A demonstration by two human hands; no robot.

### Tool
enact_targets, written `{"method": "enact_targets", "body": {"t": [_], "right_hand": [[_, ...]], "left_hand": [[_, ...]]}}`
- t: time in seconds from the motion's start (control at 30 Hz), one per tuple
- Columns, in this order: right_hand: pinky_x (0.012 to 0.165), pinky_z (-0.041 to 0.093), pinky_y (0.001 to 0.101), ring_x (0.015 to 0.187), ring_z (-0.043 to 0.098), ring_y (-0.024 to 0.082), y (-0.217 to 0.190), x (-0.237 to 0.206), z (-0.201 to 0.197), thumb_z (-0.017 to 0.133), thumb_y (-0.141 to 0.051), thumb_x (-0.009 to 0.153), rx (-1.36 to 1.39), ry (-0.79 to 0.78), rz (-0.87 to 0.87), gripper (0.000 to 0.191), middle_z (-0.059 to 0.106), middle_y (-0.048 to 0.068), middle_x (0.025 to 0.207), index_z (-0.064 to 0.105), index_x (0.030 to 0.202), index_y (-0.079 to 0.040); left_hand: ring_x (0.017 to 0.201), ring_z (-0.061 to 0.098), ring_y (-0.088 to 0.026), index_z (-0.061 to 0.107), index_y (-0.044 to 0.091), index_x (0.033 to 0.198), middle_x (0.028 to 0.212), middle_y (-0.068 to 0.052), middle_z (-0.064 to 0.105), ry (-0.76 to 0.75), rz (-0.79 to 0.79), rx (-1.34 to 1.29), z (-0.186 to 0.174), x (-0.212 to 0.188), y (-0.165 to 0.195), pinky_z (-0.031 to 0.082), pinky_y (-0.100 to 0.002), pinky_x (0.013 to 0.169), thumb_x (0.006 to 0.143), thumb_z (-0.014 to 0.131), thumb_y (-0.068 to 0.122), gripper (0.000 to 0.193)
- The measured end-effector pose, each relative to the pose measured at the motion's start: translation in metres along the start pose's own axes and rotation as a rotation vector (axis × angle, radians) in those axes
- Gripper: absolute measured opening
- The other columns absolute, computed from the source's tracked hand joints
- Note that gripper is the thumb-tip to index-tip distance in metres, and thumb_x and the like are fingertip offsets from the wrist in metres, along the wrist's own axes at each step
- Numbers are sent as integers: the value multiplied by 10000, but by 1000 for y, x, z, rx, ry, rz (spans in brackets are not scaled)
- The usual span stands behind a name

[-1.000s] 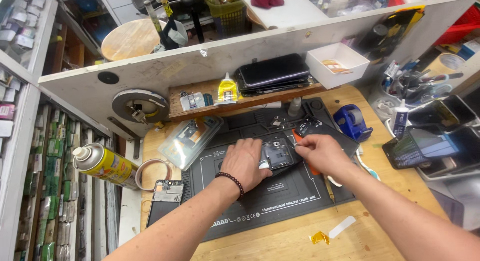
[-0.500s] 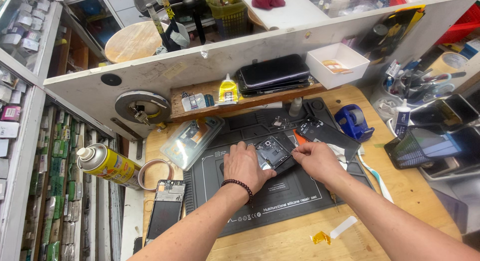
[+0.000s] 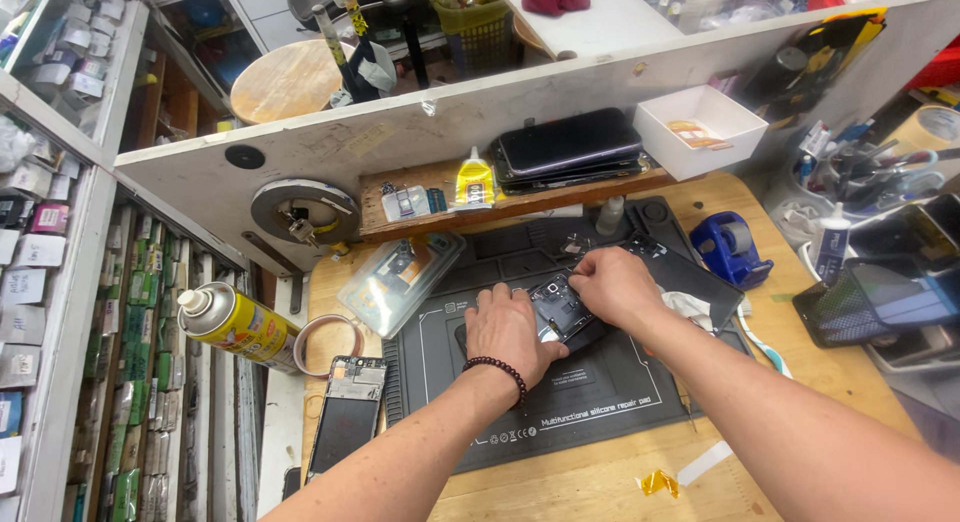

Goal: The person uses a precision screwdriver to remove multiple screws from the back of a disassembled smartphone. They then use a plastic pry tool to lift and remove the back cover, exposing the internal components.

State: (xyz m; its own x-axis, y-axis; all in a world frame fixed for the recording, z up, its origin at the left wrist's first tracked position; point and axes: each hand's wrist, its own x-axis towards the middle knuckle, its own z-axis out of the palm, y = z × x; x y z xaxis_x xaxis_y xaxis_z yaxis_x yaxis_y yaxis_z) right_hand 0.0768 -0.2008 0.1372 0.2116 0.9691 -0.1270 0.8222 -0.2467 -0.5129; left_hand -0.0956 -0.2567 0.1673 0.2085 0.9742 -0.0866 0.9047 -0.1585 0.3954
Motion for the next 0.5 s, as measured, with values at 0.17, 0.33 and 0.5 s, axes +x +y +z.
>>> {"method": "enact_targets", "body": {"t": [0.17, 0.33, 0.5], "right_hand": [[757, 561, 333, 805, 748, 190, 10, 3, 6, 748, -239, 866, 351, 7, -152, 232, 800, 98, 887, 780, 1006, -57], [737, 543, 317, 784, 727, 169, 35, -10, 4, 737, -214, 886, 361, 123, -53, 222, 792, 85, 881, 778, 1024, -45], [769, 537, 388, 869, 711, 296, 52, -17, 4, 746, -222, 870, 282, 262, -230, 225, 751, 133, 960, 775, 1004, -43]], "left_hand": [[1240, 498, -311, 652, -7, 1206, 1253, -148, 583, -28, -25, 3, -5, 0, 1, 412, -456, 1038, 673, 929, 446, 752], [1213, 527, -330, 609, 11, 1184, 1232, -160, 591, 3, -41, -23, -5, 3, 2, 431, -470, 1013, 612, 969, 421, 791], [1066, 666, -348, 588, 2, 1123, 1082, -189, 684, -33, -91, -149, 2, 21, -13, 541, -437, 930, 607, 978, 415, 768]]}}
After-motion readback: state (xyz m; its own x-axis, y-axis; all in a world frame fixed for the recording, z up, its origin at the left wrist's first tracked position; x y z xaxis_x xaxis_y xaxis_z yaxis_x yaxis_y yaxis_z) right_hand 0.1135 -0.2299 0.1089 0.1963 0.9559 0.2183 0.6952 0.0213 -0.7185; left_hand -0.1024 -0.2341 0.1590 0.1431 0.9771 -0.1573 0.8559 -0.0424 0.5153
